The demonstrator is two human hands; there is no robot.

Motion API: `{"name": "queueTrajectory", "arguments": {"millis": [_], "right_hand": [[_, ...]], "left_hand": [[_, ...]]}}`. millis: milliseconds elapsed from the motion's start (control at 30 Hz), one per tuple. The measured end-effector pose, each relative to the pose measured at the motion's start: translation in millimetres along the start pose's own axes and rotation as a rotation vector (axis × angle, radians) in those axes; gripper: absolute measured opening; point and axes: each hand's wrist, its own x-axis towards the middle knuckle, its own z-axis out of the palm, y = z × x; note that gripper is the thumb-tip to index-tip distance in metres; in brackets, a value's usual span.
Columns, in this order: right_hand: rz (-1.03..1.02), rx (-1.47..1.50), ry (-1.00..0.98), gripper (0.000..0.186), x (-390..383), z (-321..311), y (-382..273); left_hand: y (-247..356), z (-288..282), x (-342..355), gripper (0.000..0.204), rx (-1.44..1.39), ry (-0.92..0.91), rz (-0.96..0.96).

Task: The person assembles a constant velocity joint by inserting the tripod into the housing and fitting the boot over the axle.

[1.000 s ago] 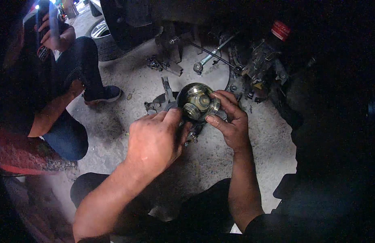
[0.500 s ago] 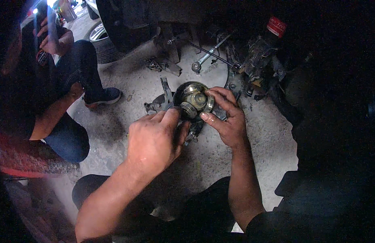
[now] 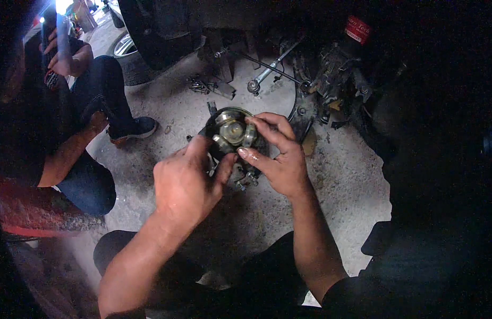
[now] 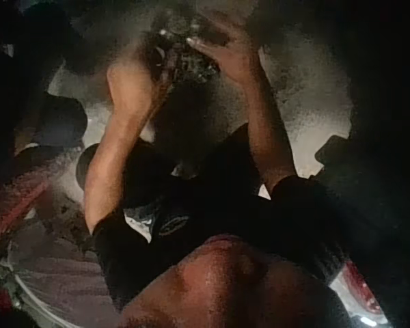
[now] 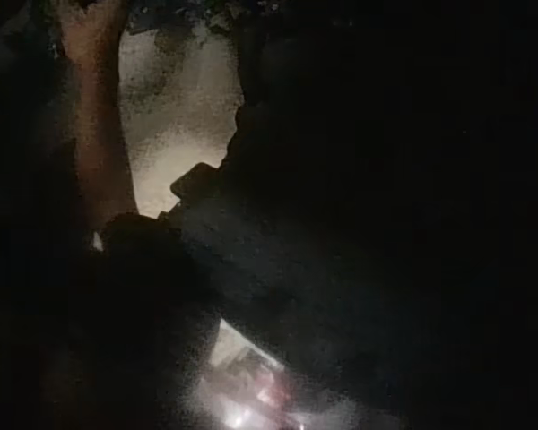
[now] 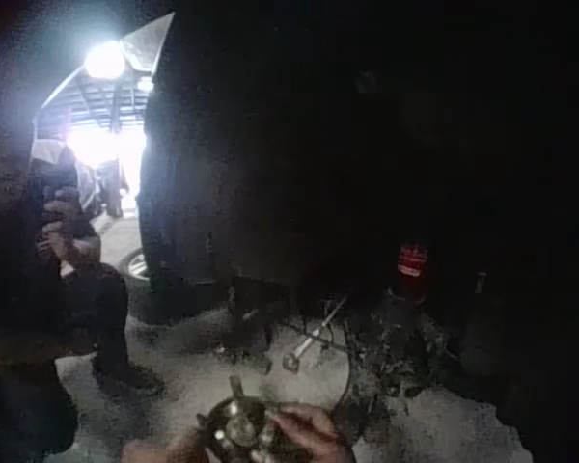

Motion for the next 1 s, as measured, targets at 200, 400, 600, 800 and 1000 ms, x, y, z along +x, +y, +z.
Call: {"name": "queueTrajectory", "arguments": {"millis": [200, 400, 600, 800, 1000], "right_hand": [[-0.040, 0.015, 0.030, 0.056, -1, 24, 3], [-0.043, 0.092, 0.026, 0.057, 3, 30, 2], [-0.025, 0.037, -0.017, 0.057, 6, 26, -5], [0.010, 0.047, -0.027, 0.056, 5, 25, -3], [-0.010, 0.087, -0.027, 0.056, 5, 23, 4]], "left_hand": [[-9, -3, -1, 0.033, -0.079, -0.057, -0.168], [-21, -7, -3, 0.036, -0.116, -0.027, -0.177], [-29, 1, -1, 0.037, -0.149, 0.010, -0.061], [-31, 2, -1, 0.038, -0.163, -0.016, -0.065], [-29, 7, 0, 0.038, -0.201, 0.033, -0.054]]}}
